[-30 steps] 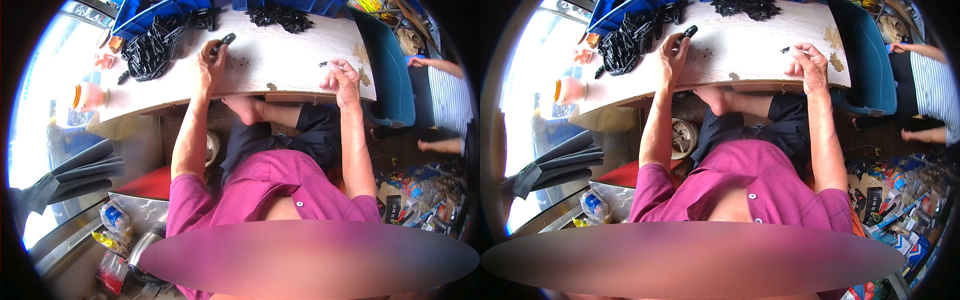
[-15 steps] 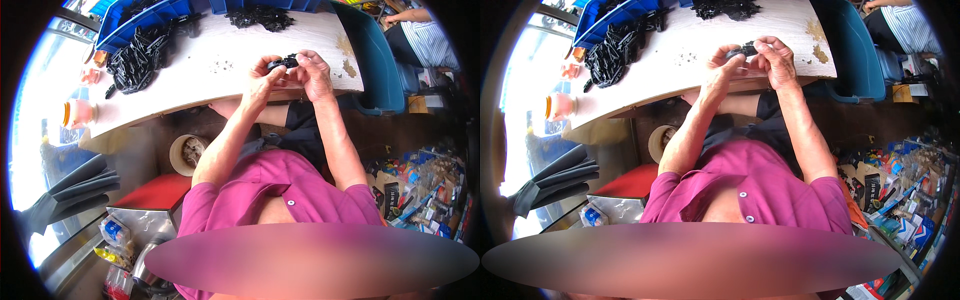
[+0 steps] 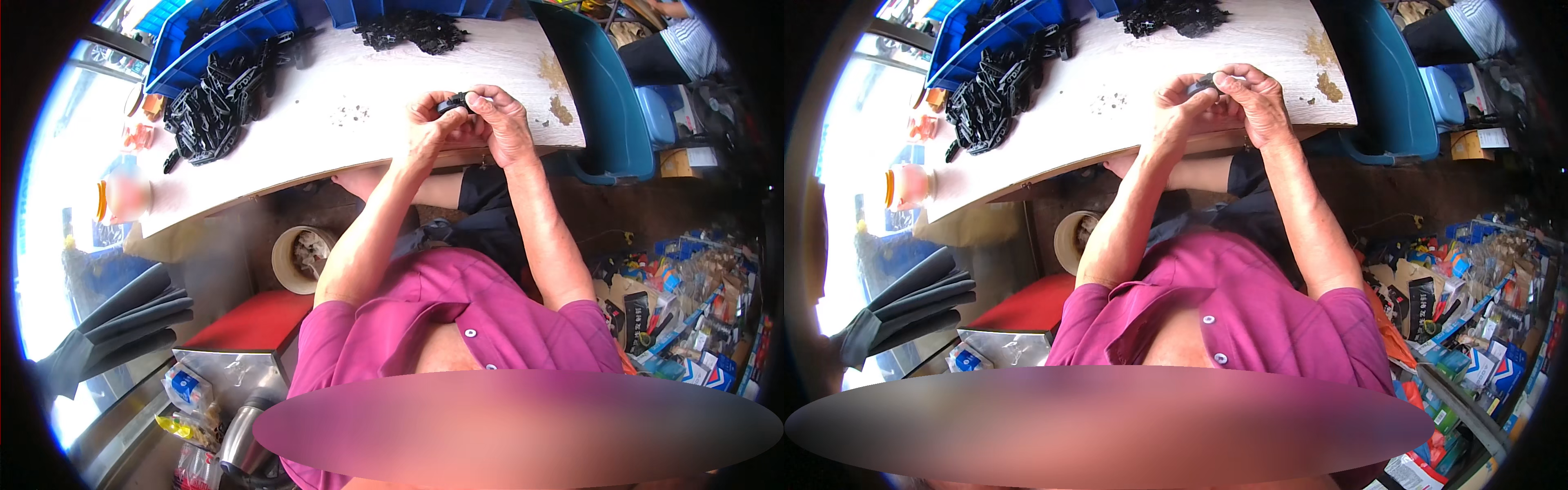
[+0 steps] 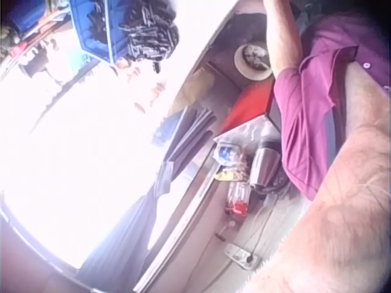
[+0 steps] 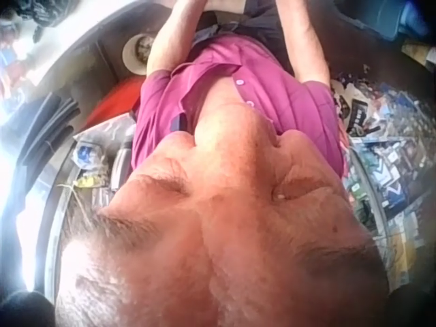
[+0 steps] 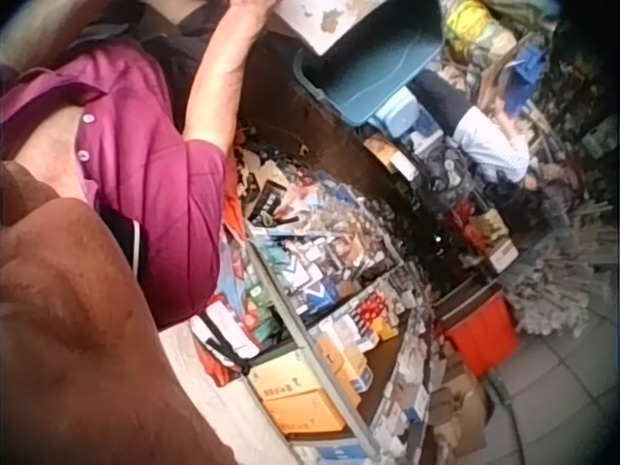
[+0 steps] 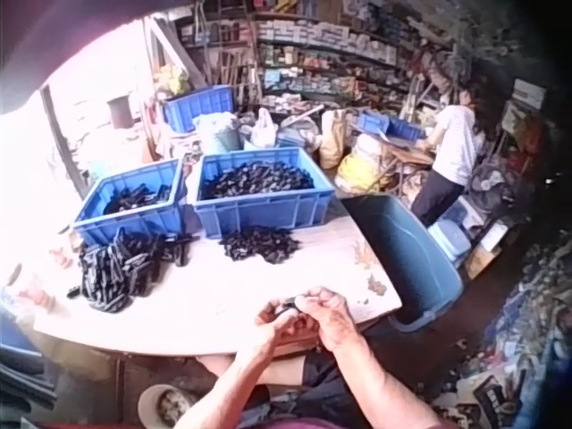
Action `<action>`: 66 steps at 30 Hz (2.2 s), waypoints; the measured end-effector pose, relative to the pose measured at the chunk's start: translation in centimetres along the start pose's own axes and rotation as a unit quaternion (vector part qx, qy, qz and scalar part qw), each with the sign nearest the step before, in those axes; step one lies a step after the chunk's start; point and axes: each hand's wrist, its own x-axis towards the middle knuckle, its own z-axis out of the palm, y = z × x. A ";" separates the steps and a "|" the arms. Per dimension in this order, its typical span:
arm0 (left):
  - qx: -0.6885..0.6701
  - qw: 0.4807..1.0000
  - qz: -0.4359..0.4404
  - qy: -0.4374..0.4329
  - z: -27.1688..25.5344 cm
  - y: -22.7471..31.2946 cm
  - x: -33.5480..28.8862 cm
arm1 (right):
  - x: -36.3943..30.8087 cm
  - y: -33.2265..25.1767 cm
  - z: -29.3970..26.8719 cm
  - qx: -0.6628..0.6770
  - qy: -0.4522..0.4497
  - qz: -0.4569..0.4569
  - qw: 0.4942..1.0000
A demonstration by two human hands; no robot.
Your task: The person repeatedly picks up small plastic components and larger plastic parts from the table and assembles them together by hand.
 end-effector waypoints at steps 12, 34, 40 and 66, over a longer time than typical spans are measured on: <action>-0.086 0.990 -0.074 0.080 -1.5 -0.8 1.0 | -0.2 -0.8 1.6 -0.113 -0.021 0.003 0.993; -0.071 0.991 0.037 0.105 -0.6 -0.7 0.6 | 0.7 -0.1 0.6 -0.184 -0.011 0.041 0.982; -0.102 0.993 0.003 0.057 -0.6 -0.8 0.4 | 0.7 1.4 0.9 -0.167 0.034 -0.093 0.981; 0.721 0.599 0.337 0.091 -9.5 4.4 9.5 | 1.5 -7.4 -9.1 -0.016 0.434 -0.023 0.901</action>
